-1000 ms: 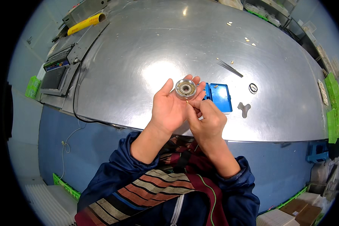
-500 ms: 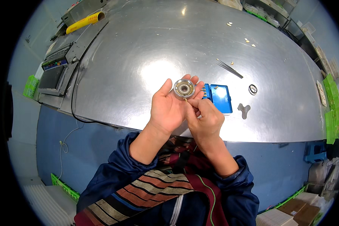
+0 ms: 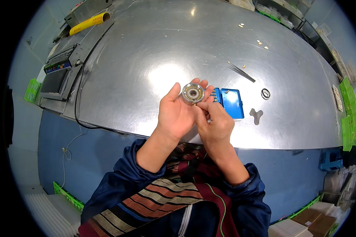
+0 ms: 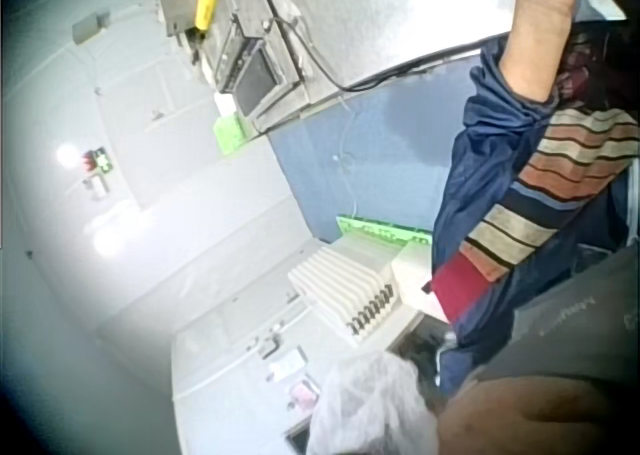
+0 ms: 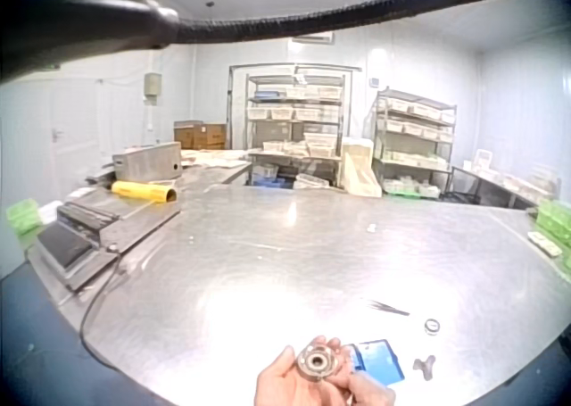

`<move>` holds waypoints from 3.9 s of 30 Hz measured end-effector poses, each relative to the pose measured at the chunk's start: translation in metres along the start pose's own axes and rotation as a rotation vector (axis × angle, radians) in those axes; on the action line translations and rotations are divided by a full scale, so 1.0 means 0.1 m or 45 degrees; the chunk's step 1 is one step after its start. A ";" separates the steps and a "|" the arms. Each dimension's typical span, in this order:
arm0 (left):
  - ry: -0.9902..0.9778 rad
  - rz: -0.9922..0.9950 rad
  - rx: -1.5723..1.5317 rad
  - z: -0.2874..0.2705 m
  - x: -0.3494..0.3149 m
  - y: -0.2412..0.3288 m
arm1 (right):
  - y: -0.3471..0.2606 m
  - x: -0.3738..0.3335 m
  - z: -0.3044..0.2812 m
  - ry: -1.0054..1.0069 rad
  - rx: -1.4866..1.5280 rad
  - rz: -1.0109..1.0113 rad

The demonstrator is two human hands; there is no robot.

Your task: The person holds a cylindrical metal component in their left hand and uses tweezers to pick up small metal pieces from a blue tray. They carefully place these pieces into the component, repeating the process multiple times. The person then uses their fingers to adjust the inserted parts within the component.

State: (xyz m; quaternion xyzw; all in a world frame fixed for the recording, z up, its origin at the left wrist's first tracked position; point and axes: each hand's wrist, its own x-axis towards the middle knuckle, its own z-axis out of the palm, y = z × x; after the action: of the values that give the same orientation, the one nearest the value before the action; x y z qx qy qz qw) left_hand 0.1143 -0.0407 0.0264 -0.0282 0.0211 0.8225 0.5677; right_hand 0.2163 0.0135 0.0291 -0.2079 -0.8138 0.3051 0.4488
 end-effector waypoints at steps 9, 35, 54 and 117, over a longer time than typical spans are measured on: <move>0.016 -0.024 -0.054 0.07 -0.02 0.03 | 0.05 -0.04 -0.26 -0.014 0.037 0.222; 0.014 -0.081 -0.065 0.03 -0.05 -0.05 | -0.03 0.00 -0.34 0.038 0.007 0.102; -0.088 -0.145 0.008 -0.05 -0.03 -0.07 | -0.04 0.05 -0.18 -0.018 -0.136 -0.015; -0.142 -0.240 0.191 0.15 -0.12 0.01 | -0.09 0.36 -0.33 -0.401 -0.038 0.198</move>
State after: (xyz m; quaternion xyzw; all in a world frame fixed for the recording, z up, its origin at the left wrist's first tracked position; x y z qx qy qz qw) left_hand 0.1170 -0.0509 0.0418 0.0582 0.0483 0.7619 0.6433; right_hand 0.2256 0.0398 0.0708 -0.2264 -0.8599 0.3555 0.2879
